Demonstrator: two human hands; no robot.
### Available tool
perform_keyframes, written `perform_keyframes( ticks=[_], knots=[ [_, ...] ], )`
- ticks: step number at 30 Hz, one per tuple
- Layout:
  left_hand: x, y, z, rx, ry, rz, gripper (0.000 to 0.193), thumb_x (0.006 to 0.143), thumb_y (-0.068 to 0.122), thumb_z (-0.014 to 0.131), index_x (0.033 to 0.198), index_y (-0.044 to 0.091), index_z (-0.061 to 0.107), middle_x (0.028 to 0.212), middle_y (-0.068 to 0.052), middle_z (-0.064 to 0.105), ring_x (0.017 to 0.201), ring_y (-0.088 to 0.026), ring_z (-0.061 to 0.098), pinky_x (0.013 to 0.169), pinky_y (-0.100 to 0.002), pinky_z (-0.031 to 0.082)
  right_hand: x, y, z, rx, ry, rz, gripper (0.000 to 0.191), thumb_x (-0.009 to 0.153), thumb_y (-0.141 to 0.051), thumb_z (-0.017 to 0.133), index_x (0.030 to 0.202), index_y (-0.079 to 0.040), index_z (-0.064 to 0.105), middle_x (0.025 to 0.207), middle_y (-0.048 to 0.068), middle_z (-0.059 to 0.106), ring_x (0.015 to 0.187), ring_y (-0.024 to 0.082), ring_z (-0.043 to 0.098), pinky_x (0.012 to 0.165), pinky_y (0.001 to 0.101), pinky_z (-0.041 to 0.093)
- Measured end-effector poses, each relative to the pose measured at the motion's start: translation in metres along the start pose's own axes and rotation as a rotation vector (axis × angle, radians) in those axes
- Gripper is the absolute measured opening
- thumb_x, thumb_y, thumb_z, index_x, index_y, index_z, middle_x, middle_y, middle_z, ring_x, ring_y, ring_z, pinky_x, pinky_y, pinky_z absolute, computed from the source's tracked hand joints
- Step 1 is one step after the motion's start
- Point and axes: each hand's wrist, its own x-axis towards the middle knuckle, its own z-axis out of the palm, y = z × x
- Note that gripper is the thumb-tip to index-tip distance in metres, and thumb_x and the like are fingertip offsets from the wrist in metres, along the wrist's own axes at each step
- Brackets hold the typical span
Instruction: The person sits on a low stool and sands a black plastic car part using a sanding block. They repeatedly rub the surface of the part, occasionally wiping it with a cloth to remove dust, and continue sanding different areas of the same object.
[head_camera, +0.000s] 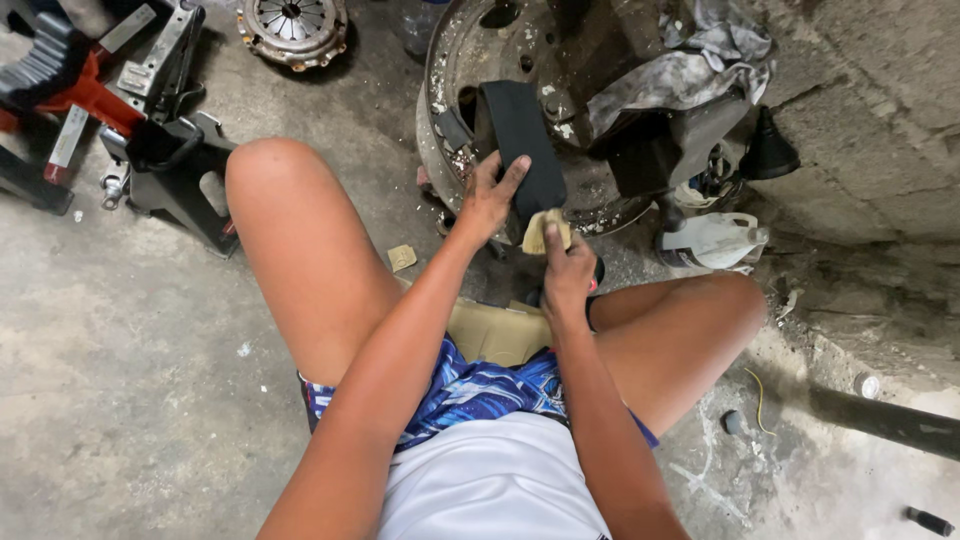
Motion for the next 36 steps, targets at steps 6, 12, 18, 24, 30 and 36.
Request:
perform_keyframes(
  ticks=[6, 12, 18, 24, 30, 36],
  knots=[
    [0.002, 0.001, -0.003, 0.035, -0.011, -0.023, 0.048, 0.099, 0.044, 0.063, 0.114, -0.001, 0.07, 0.099, -0.011, 0.078, 0.09, -0.019, 0.071, 0.086, -0.034, 0.056, 0.012, 0.005, 0.012, -0.053, -0.045, 0.103, 0.04, 0.097, -0.038, 0.076, 0.091, 0.001, 0.071, 0.075, -0.004, 0.059, 0.064, 0.005, 0.045, 0.057, 0.0244, 0.034],
    [0.0, 0.001, -0.002, 0.003, -0.033, -0.001, 0.047, 0.1, 0.044, 0.063, 0.113, -0.001, 0.07, 0.098, -0.01, 0.078, 0.091, -0.019, 0.071, 0.086, -0.034, 0.056, -0.002, 0.013, 0.0, 0.069, -0.023, 0.195, 0.035, 0.093, -0.038, 0.075, 0.095, -0.003, 0.072, 0.074, -0.005, 0.062, 0.063, 0.005, 0.048, 0.058, 0.0234, 0.037],
    [0.002, -0.001, 0.0, 0.035, -0.02, -0.048, 0.052, 0.098, 0.049, 0.063, 0.112, 0.0, 0.07, 0.1, -0.01, 0.077, 0.093, -0.018, 0.071, 0.089, -0.034, 0.055, 0.009, -0.004, 0.005, 0.014, -0.041, 0.094, 0.036, 0.095, -0.04, 0.072, 0.094, -0.003, 0.072, 0.076, -0.006, 0.064, 0.063, 0.004, 0.048, 0.057, 0.0231, 0.037],
    [-0.001, 0.002, -0.004, -0.065, -0.032, -0.04, 0.055, 0.097, 0.051, 0.064, 0.116, -0.001, 0.069, 0.103, -0.01, 0.076, 0.095, -0.018, 0.068, 0.089, -0.034, 0.056, 0.007, 0.021, 0.008, 0.048, -0.077, 0.206, 0.037, 0.098, -0.039, 0.074, 0.09, -0.003, 0.068, 0.072, -0.005, 0.058, 0.06, 0.005, 0.044, 0.055, 0.0237, 0.034],
    [0.0, 0.004, 0.001, -0.052, -0.012, -0.072, 0.056, 0.096, 0.05, 0.064, 0.114, -0.002, 0.07, 0.102, -0.008, 0.076, 0.094, -0.016, 0.07, 0.088, -0.033, 0.055, -0.002, 0.001, 0.0, 0.099, -0.031, 0.161, 0.033, 0.093, -0.039, 0.072, 0.095, -0.006, 0.074, 0.076, -0.006, 0.064, 0.064, 0.003, 0.05, 0.059, 0.0223, 0.039],
    [0.002, -0.001, -0.002, 0.004, -0.014, -0.058, 0.051, 0.096, 0.047, 0.065, 0.112, -0.001, 0.071, 0.096, -0.007, 0.077, 0.089, -0.016, 0.07, 0.084, -0.033, 0.056, 0.013, -0.004, 0.016, -0.033, -0.052, 0.126, 0.037, 0.098, -0.038, 0.073, 0.085, -0.003, 0.07, 0.072, -0.006, 0.057, 0.062, 0.004, 0.044, 0.057, 0.0243, 0.032]
  ],
)
